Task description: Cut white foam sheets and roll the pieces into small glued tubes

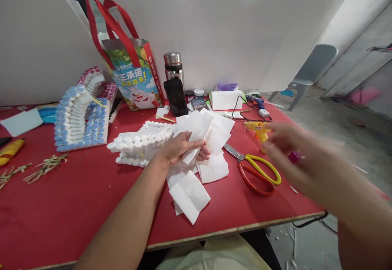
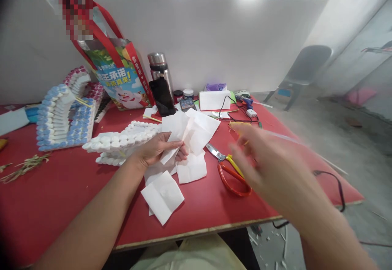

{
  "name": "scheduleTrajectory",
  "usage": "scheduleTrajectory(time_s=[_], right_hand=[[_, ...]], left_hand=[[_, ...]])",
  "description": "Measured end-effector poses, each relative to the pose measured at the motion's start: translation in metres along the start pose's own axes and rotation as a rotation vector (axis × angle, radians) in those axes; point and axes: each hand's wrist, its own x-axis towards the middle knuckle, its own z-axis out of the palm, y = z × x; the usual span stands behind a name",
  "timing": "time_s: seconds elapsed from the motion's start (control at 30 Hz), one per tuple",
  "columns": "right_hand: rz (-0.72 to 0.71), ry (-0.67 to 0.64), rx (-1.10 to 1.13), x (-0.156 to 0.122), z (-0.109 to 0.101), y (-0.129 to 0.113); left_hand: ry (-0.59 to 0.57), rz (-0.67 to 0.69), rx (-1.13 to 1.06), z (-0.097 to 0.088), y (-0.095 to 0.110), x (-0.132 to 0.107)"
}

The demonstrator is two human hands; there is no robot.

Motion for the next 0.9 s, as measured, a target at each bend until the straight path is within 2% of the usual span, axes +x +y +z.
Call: scheduleTrajectory(time_s=[0.1,0.13,0.2,0.33,0.43,0.57,0.7,0.8,0.9], right_hand=[[-0.046,-0.326,-0.214,-0.005,0.036,0.008],[-0.080,-0.394,-0.259,-0.006,0.046,0.010],[-0.054,-0.439,-0.328,-0.008,0.059,0.012],[0.032,-0.530,-0.246,-0.004,0.056,0.017],[0.102,-0.613,-0.150,-0.004,0.048,0.027],[0.156,-0.596,-0.040,-0.016,0.035,0.038],[0.182,-0.461,0.137,-0.020,0.014,0.032],[0.165,-0.391,0.236,0.003,0.007,0.013],[0.090,-0.374,0.308,0.045,0.020,-0.013]], left_hand=[[-0.027,0.012,-0.058,0.002,0.001,-0.001],[-0.034,0.020,-0.069,0.002,0.002,-0.002],[-0.043,0.044,-0.075,0.004,0.004,-0.003],[0.014,0.047,-0.059,0.005,0.006,-0.003],[0.159,0.098,-0.072,0.005,0.009,0.000],[0.358,0.251,-0.201,0.003,0.013,0.003],[0.404,0.348,-0.310,0.001,0.014,0.006],[0.426,0.374,-0.321,0.000,0.013,0.008],[0.450,0.391,-0.263,-0.002,0.012,0.008]])
